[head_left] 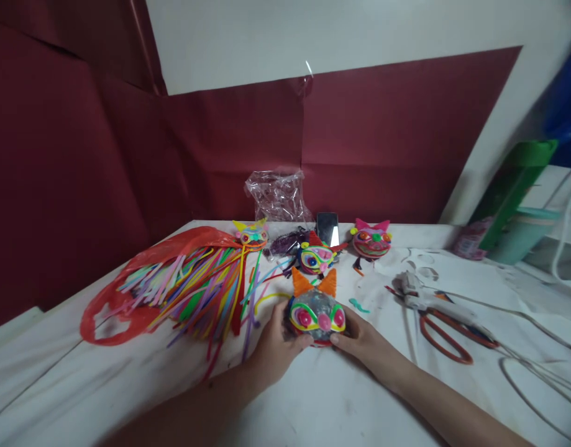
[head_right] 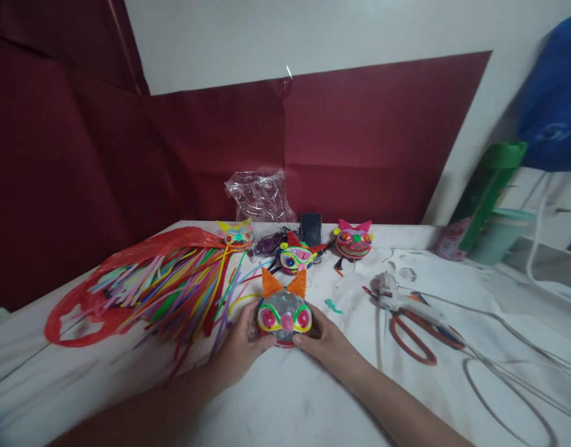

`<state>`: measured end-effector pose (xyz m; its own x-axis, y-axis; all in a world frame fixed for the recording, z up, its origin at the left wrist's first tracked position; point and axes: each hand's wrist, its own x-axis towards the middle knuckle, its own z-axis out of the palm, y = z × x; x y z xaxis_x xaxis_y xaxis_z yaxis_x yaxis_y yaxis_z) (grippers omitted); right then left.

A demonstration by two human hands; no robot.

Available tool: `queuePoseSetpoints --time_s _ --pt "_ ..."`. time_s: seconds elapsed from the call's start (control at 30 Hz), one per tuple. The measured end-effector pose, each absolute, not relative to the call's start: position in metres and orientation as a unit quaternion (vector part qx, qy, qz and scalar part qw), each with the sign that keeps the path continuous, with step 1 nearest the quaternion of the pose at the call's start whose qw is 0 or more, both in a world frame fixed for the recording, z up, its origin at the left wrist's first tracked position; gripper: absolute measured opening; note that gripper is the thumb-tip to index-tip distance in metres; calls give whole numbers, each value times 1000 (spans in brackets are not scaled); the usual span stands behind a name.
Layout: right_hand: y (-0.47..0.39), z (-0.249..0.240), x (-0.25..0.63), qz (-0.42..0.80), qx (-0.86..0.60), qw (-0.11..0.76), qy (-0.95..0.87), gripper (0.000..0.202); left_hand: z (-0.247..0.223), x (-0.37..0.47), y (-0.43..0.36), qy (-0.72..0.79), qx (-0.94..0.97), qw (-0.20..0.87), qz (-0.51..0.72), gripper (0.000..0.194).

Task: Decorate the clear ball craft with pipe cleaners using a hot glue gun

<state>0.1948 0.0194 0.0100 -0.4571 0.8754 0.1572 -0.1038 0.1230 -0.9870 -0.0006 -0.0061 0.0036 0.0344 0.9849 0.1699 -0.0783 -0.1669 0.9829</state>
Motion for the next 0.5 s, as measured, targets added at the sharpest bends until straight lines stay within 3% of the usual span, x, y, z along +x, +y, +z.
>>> queuePoseSetpoints --time_s 0.3,0.5 --pt "27 -5 198 562 -332 424 -628 72 15 1 -12 454 542 475 523 61" --pt "17 11 197 567 -358 404 -622 72 6 0 -9 431 551 478 532 61"
